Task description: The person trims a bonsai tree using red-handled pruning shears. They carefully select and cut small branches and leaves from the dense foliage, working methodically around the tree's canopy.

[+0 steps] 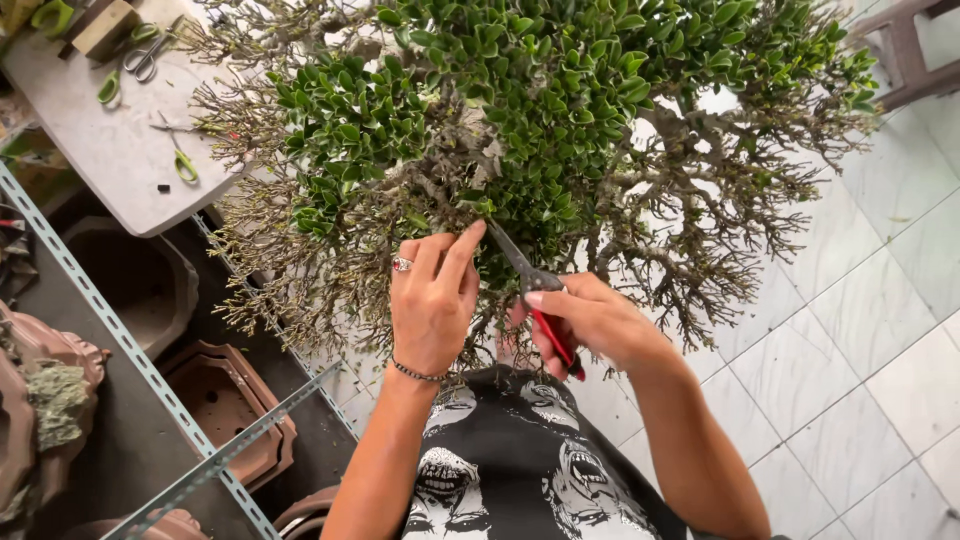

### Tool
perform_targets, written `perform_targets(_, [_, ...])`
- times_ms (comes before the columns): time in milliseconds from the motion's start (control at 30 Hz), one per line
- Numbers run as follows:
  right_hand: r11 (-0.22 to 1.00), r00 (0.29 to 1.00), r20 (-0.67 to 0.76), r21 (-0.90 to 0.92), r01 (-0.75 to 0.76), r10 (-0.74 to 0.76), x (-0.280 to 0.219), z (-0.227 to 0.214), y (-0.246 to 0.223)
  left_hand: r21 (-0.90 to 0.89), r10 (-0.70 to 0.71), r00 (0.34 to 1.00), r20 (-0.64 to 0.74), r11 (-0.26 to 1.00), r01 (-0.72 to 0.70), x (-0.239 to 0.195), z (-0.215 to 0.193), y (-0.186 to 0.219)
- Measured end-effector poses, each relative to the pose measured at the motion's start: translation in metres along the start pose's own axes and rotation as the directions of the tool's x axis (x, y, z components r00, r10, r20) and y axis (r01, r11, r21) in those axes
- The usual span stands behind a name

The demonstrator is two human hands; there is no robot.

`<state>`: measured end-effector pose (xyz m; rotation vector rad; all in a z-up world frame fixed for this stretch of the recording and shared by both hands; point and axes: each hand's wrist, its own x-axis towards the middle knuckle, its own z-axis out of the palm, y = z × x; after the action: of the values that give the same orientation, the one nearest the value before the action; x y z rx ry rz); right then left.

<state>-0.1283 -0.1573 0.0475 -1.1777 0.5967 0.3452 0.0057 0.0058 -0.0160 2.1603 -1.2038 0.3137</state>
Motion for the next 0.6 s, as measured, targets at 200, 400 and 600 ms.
perform_targets(200, [0.991,0.998,-0.052,0.126,0.041,-0.035,0.007,0.014,0.004,-0.080,-0.027,0.999,-0.025,0.996,0.025,-0.004,0.006,-0.004])
perform_targets(400, [0.987,0.998,-0.046,0.150,0.054,-0.048,0.013,0.015,0.004,-0.057,-0.029,0.999,-0.035,0.998,0.027,-0.003,0.007,-0.007])
perform_targets(600, [0.929,0.997,-0.078,0.369,0.016,0.014,0.020,0.025,0.012,0.003,0.007,0.997,-0.071,1.000,-0.006,-0.005,0.013,-0.008])
